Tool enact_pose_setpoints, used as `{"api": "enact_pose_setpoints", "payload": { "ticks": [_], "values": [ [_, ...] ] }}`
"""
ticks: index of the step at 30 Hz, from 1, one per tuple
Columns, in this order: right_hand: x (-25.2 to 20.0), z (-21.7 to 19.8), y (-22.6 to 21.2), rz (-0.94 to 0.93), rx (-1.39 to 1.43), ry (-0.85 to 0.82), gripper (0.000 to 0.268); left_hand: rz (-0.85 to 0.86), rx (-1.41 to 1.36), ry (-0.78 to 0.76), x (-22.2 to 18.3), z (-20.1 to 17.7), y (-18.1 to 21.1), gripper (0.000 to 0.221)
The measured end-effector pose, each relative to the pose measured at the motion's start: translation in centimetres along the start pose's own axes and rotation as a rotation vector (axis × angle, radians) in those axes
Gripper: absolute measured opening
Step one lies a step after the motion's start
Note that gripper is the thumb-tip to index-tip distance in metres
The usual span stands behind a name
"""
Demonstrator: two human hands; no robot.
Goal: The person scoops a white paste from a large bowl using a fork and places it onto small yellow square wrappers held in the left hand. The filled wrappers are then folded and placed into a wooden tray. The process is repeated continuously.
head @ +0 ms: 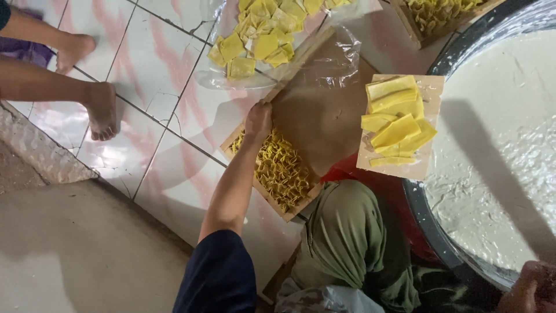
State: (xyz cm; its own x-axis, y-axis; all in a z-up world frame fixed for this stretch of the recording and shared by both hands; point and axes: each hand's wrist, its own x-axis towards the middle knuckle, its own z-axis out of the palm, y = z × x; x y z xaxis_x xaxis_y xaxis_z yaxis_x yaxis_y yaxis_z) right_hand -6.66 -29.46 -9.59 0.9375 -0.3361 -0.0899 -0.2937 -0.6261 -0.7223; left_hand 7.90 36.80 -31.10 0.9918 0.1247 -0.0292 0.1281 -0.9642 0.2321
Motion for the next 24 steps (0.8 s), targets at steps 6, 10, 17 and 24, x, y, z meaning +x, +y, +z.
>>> {"api": "enact_pose_setpoints", "payload": {
  "ticks": [6, 10, 17, 24],
  "values": [
    [-2.1, 2.1, 2.7, -0.216, 0.171, 0.132, 0.023, -0.136, 0.071, -0.147, -0.5, -3.3, 3.2, 0.016],
    [-2.8, 2.6, -0.1, -0.13, 0.253, 0.286, 0.022, -0.22, -0.022, -0.082, -0.9, -6.3, 5.2, 0.016],
    [-2.5, 2.4, -2.6, -0.254, 0.355, 0.323, 0.031, 0.254, -0.574, 0.425, -3.7, -18.7, 22.8, 0.013],
    [-2.1, 1.7, -2.3, -0.351, 0.265, 0.27, 0.019, 0.443, -0.368, 0.133, -4.4, -19.1, 31.5, 0.026]
  ]
}}
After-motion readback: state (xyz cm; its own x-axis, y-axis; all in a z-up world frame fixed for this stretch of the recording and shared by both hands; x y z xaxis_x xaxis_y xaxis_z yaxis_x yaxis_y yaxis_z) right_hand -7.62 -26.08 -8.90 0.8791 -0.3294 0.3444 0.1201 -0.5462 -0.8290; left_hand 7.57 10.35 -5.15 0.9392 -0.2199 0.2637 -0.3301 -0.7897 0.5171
